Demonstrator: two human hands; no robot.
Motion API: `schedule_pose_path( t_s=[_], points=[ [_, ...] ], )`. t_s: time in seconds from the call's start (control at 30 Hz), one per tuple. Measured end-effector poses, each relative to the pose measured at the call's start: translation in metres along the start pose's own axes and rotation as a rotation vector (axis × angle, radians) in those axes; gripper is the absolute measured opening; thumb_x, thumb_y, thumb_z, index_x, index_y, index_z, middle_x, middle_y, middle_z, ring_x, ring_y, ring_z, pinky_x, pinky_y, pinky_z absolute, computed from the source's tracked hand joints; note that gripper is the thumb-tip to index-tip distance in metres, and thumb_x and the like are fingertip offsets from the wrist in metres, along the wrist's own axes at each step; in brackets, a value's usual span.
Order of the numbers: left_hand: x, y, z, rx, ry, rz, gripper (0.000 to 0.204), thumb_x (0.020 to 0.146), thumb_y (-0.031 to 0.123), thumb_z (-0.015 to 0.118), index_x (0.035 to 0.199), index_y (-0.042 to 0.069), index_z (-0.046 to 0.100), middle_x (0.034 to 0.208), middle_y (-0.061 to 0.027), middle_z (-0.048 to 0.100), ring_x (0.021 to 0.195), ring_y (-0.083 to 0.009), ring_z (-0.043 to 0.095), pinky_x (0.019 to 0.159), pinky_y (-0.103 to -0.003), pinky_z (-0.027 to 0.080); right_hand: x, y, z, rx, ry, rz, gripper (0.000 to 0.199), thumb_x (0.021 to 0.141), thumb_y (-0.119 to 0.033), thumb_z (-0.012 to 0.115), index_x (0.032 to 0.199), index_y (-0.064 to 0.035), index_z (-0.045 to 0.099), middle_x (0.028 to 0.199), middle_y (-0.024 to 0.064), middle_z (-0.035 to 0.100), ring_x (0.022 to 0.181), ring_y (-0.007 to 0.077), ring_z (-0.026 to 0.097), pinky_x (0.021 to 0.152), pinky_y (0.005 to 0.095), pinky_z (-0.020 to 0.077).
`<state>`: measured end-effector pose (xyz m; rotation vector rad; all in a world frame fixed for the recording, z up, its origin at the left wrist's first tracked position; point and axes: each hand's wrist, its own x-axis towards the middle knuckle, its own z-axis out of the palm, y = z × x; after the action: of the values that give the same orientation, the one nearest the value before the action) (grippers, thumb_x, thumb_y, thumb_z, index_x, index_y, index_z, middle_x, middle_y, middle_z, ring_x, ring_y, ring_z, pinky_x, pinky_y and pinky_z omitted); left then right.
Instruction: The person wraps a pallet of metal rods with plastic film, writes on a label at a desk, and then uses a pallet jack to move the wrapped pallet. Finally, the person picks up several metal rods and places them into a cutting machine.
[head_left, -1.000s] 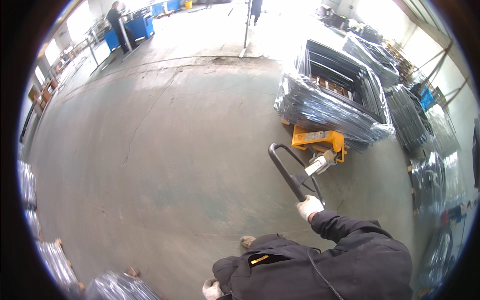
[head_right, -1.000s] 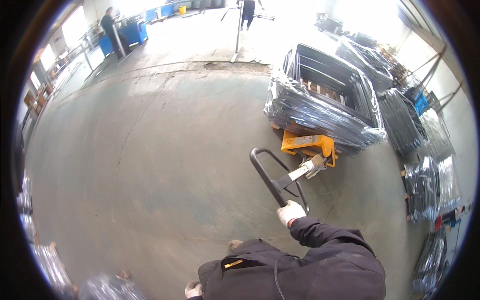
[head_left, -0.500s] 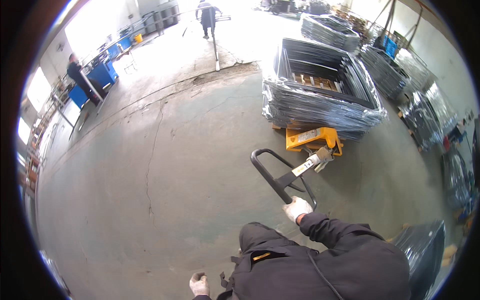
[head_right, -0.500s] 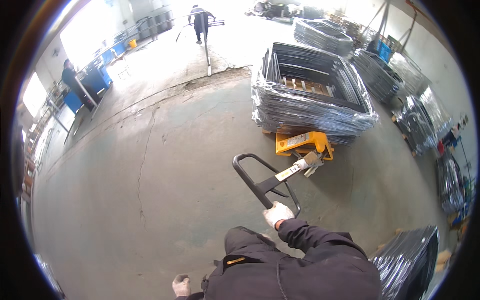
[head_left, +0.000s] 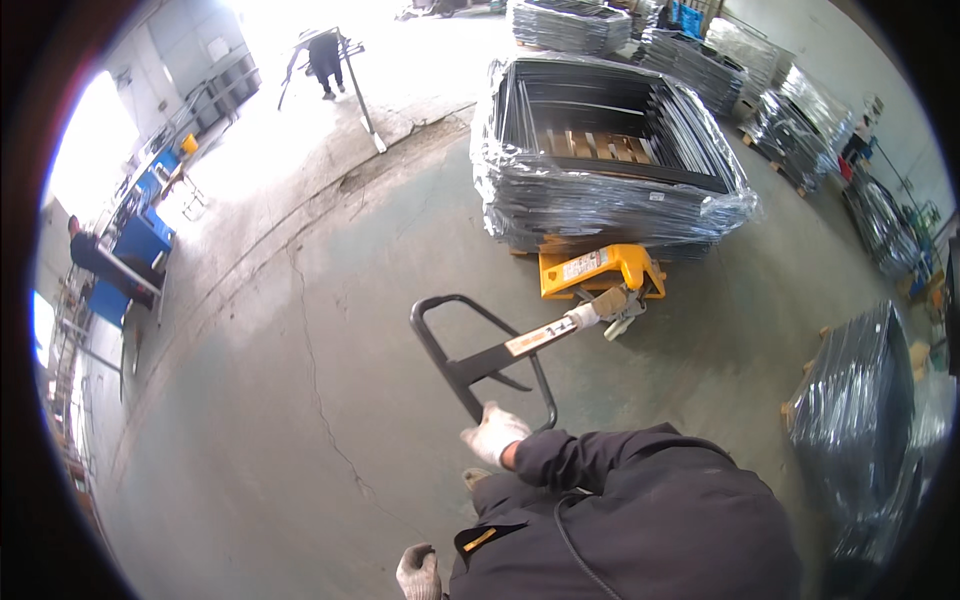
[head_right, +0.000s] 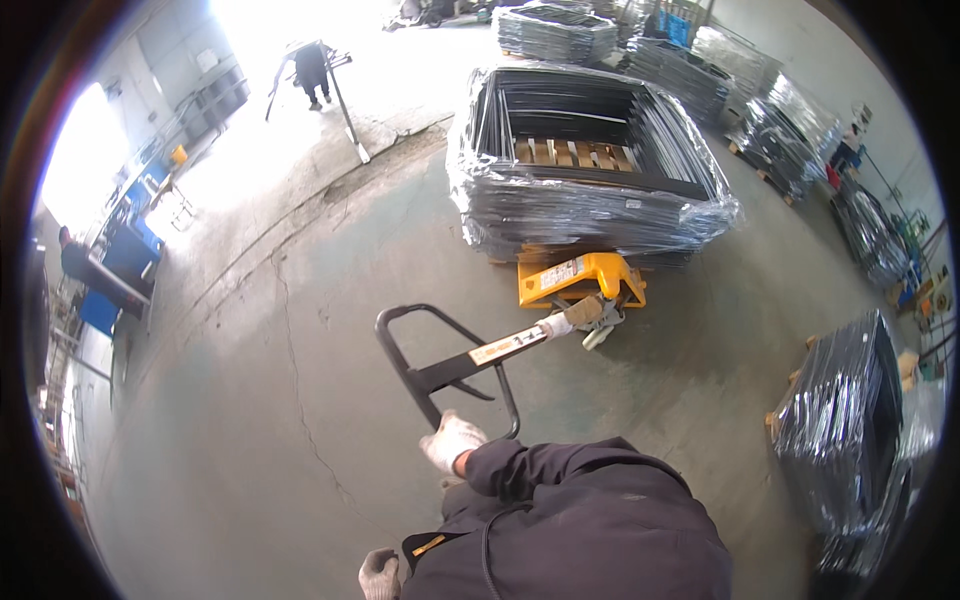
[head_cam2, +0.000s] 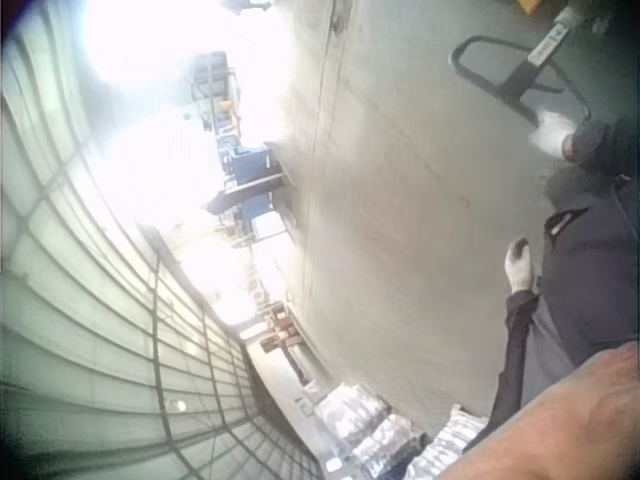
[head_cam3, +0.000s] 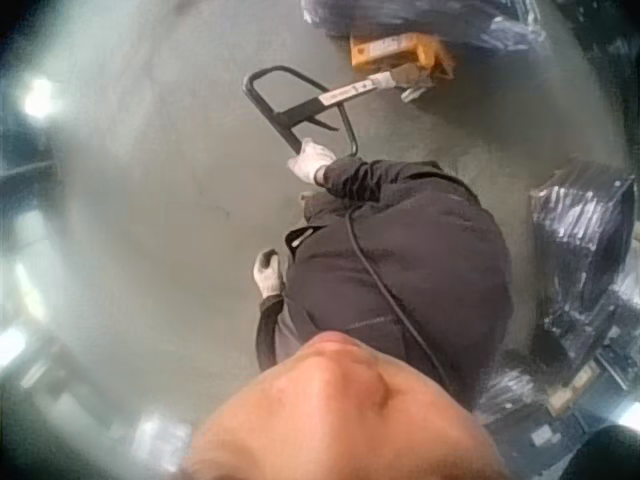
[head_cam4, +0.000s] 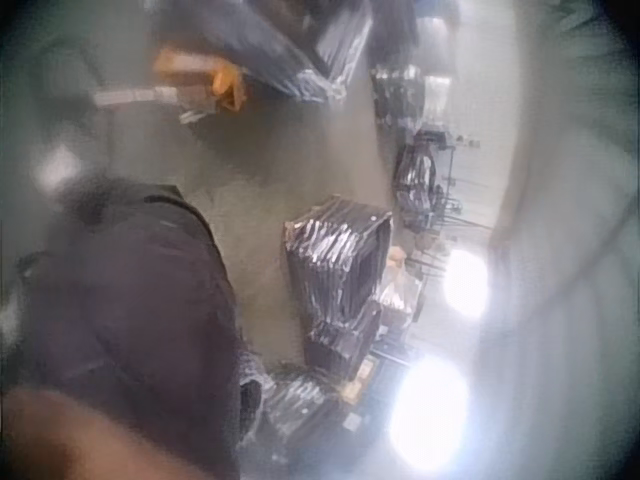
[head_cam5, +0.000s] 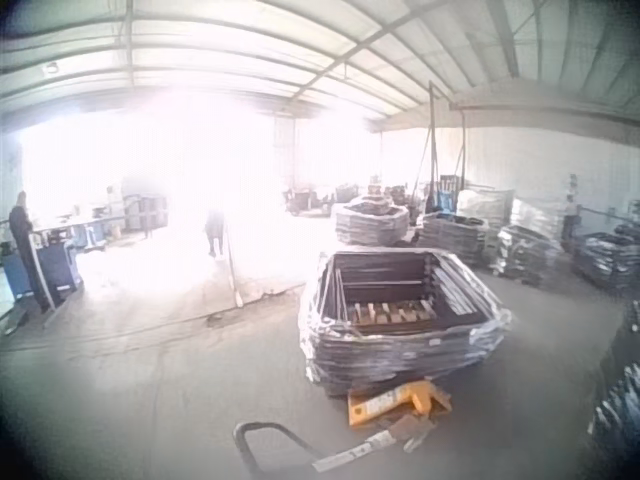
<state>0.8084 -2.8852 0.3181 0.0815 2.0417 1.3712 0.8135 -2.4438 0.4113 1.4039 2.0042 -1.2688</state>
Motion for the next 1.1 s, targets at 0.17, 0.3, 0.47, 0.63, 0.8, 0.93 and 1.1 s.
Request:
schedule_pose_path(
  t_s=[0.17, 0.3, 0.47, 0.63, 0.8, 0.93, 1.1],
  points=[
    [0.045, 0.093, 0.004, -0.087, 0.207, -0.085, 0.027, 0.107, 0.005, 0.080, 0.133, -0.004, 0.081, 0.127, -0.0138, 0.084, 0.118, -0.0258, 0.078, 0.108, -0.040, 0.063, -0.019, -0.009, -0.035, 0.011, -0.059, -0.102, 0.064, 0.106, -0.042, 0.073, 0.152, 0.0012, 0.065, 0.142, 0.0335, 0.081, 0.138, 0.0502, 0.077, 0.118, 0.0562, 0.0598],
    [0.135, 0.209, 0.021, 0.021, 0.139, 0.136, 0.027, 0.104, 0.007, 0.083, 0.129, -0.004, 0.081, 0.121, -0.0131, 0.083, 0.110, -0.0276, 0.078, 0.101, -0.040, 0.064, -0.054, -0.011, -0.085, 0.060, -0.017, -0.199, 0.052, 0.105, -0.034, 0.073, 0.145, -0.0010, 0.066, 0.125, 0.0336, 0.084, 0.123, 0.0551, 0.080, 0.106, 0.0615, 0.0638],
    [0.290, 0.422, 0.094, 0.153, 0.091, 0.643, 0.031, 0.114, 0.010, 0.076, 0.142, -0.005, 0.076, 0.132, -0.0156, 0.081, 0.124, -0.0260, 0.075, 0.116, -0.041, 0.057, -0.094, -0.022, -0.138, 0.099, 0.215, -0.373, 0.041, 0.103, -0.028, 0.071, 0.135, -0.0020, 0.067, 0.110, 0.0286, 0.085, 0.107, 0.0525, 0.083, 0.094, 0.0630, 0.0650],
    [0.302, 0.594, 0.221, 0.371, -0.248, 0.972, 0.032, 0.120, 0.014, 0.071, 0.146, -0.004, 0.075, 0.138, -0.0118, 0.079, 0.136, -0.0233, 0.070, 0.124, -0.040, 0.051, -0.180, 0.015, -0.181, 0.065, 0.604, -0.478, 0.038, 0.098, -0.030, 0.077, 0.129, -0.0083, 0.072, 0.099, 0.0180, 0.083, 0.093, 0.0428, 0.084, 0.082, 0.0579, 0.0636],
    [0.208, 0.709, 0.259, 0.713, -0.906, 0.796, 0.028, 0.119, 0.026, 0.075, 0.128, 0.002, 0.085, 0.121, -0.0133, 0.083, 0.105, -0.0174, 0.076, 0.091, -0.036, 0.060, -0.288, -0.004, -0.265, 0.086, 0.846, -0.553, 0.044, 0.088, -0.034, 0.091, 0.125, -0.0124, 0.080, 0.090, 0.0098, 0.077, 0.088, 0.0355, 0.080, 0.085, 0.0497, 0.0599],
    [0.146, 0.782, 0.231, 0.565, -0.785, 0.915, 0.047, 0.118, 0.044, 0.076, 0.117, -0.002, 0.082, 0.112, -0.0155, 0.077, 0.099, -0.0216, 0.073, 0.088, -0.038, 0.059, -0.336, -0.014, -0.346, -0.013, 1.099, -0.561, 0.045, 0.080, -0.029, 0.093, 0.121, -0.0141, 0.081, 0.090, 0.0066, 0.072, 0.082, 0.0315, 0.074, 0.081, 0.0496, 0.0571],
    [0.110, 0.808, 0.263, 0.550, -0.611, 1.255, 0.077, 0.117, 0.076, 0.061, 0.121, 0.000, 0.072, 0.111, -0.0167, 0.067, 0.098, -0.0308, 0.068, 0.089, -0.042, 0.055, -0.342, 0.020, -0.438, -0.193, 1.350, -0.622, 0.046, 0.073, -0.024, 0.090, 0.116, -0.0162, 0.079, 0.089, 0.0049, 0.070, 0.080, 0.0292, 0.072, 0.078, 0.0475, 0.0558]
  ],
)
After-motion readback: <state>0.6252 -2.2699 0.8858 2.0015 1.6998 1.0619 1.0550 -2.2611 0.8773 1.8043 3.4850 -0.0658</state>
